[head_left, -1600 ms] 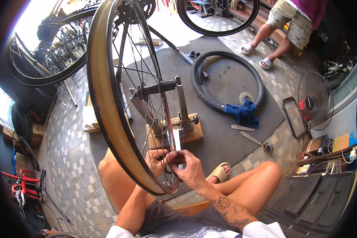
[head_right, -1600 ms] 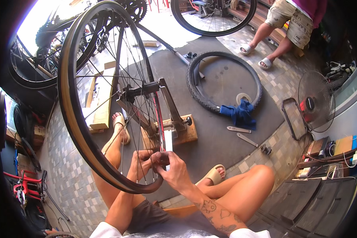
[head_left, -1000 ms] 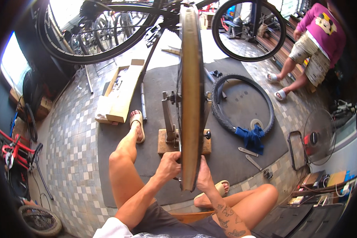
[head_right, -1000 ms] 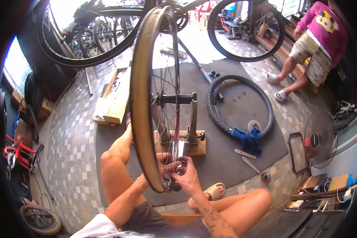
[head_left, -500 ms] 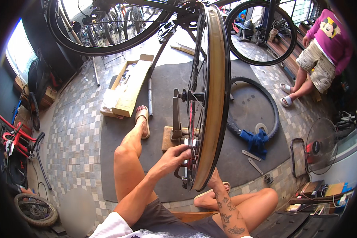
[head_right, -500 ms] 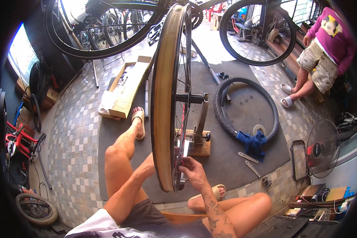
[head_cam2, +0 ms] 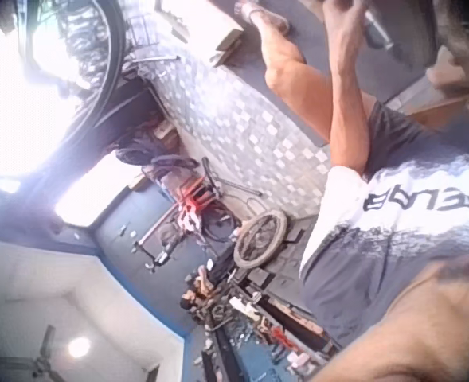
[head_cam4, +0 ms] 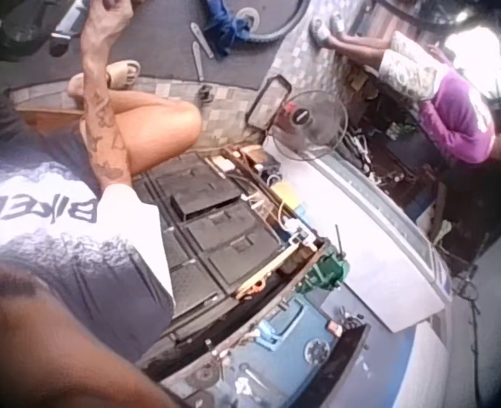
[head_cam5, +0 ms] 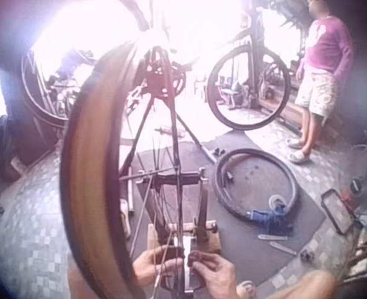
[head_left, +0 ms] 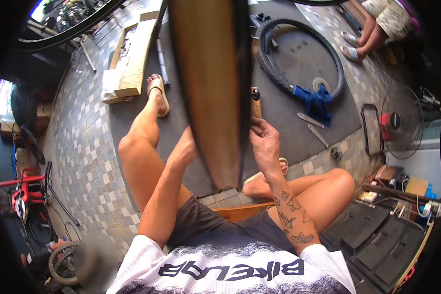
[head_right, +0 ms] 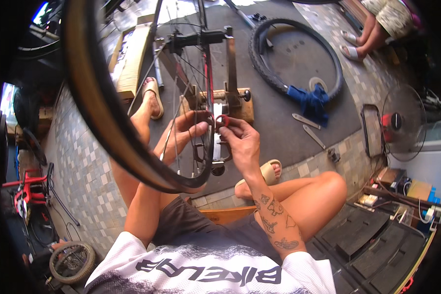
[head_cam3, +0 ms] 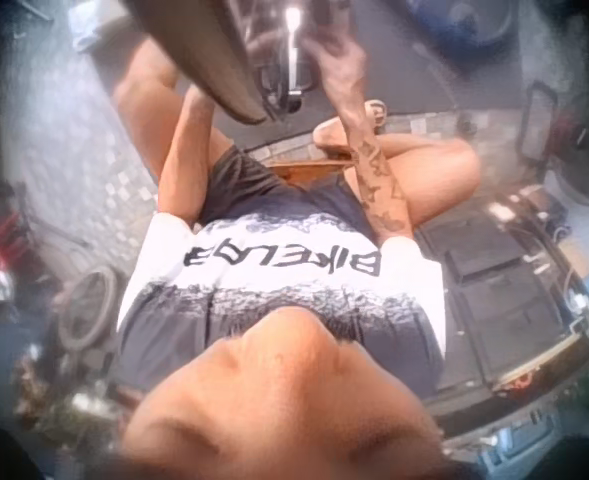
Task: The person sits on the floor and uses a red spoke wrench to adjust the spokes of a bicycle wheel mounted on a truing stand. They repeatedly rotate the wheel and tighten or loosen individual spokes to true the rim.
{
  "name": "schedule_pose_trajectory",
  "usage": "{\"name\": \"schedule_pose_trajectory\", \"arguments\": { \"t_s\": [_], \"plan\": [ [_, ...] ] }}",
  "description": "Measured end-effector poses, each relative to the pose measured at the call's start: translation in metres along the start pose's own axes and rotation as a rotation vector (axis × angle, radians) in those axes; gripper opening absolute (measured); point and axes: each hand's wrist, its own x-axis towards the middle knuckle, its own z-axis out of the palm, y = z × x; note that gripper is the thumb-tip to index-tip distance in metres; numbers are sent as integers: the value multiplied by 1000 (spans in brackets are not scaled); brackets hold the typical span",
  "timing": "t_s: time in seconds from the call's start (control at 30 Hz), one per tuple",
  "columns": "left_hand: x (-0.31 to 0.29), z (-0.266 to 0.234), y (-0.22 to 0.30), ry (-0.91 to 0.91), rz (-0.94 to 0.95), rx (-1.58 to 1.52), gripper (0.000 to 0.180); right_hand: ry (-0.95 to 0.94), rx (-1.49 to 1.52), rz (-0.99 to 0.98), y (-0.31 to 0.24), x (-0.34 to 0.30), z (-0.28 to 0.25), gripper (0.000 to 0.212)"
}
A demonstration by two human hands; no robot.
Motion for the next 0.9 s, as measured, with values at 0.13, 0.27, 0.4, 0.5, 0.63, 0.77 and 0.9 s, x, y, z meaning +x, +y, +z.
{"name": "schedule_pose_trajectory", "arguments": {
  "t_s": [0.13,0.27,0.4,0.5,0.63,0.77,0.9],
  "plan": [
    [7,1,-8,60,24,-21,55,-227,38,205,-1,-18,0,32],
    [21,-1,-11,49,118,-32,53,-241,12,188,-1,-16,2,32],
    [21,-3,-13,65,81,-10,60,-302,28,207,1,-12,0,33],
    [18,-4,-12,12,126,-67,54,-332,63,201,3,-9,1,35],
    [18,-5,-13,41,115,34,60,-298,46,159,5,-6,0,36],
    [20,-3,-20,54,138,-34,64,-316,-24,186,6,-7,-8,34],
    [23,-5,-23,72,277,39,60,-360,97,107,12,-11,-11,37]
  ]
}}
